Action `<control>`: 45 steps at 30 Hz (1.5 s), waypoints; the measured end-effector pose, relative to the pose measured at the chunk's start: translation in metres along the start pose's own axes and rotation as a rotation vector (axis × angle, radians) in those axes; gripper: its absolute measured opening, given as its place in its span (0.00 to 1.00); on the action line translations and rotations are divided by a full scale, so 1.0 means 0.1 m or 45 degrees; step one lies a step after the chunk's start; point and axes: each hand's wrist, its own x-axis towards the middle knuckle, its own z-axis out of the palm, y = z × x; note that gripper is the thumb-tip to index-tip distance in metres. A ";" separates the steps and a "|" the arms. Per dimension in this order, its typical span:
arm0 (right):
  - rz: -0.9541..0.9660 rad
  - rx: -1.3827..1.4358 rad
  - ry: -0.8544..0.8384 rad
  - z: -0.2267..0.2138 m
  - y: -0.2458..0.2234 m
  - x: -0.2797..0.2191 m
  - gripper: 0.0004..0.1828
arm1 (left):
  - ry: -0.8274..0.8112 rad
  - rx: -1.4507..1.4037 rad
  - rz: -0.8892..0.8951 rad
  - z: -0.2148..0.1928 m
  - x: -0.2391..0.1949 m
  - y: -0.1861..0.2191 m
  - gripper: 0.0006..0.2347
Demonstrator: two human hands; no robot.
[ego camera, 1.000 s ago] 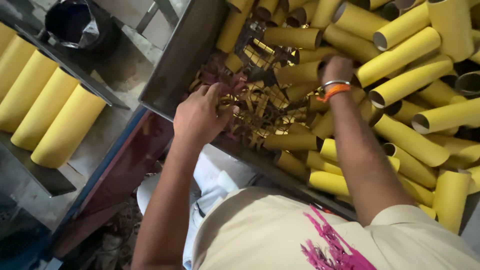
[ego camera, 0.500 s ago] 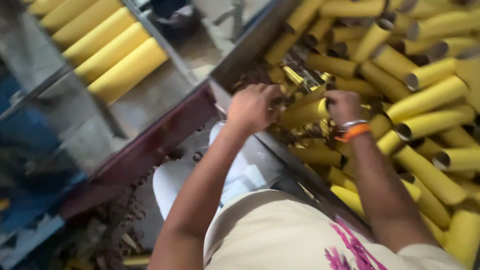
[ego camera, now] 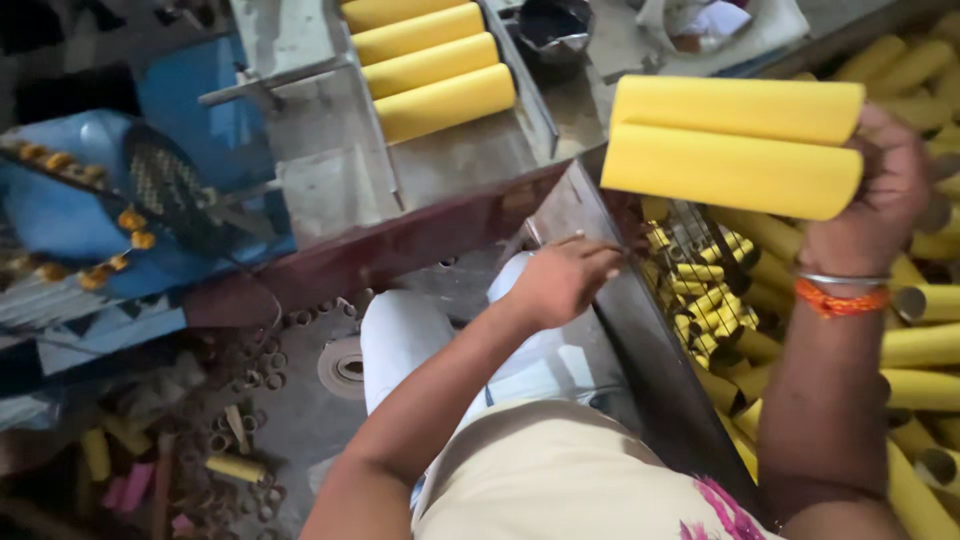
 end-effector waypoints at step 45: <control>1.327 -1.449 -1.380 -1.35 1.67 -1.91 0.26 | -0.508 0.376 -0.270 0.19 1.12 0.24 0.25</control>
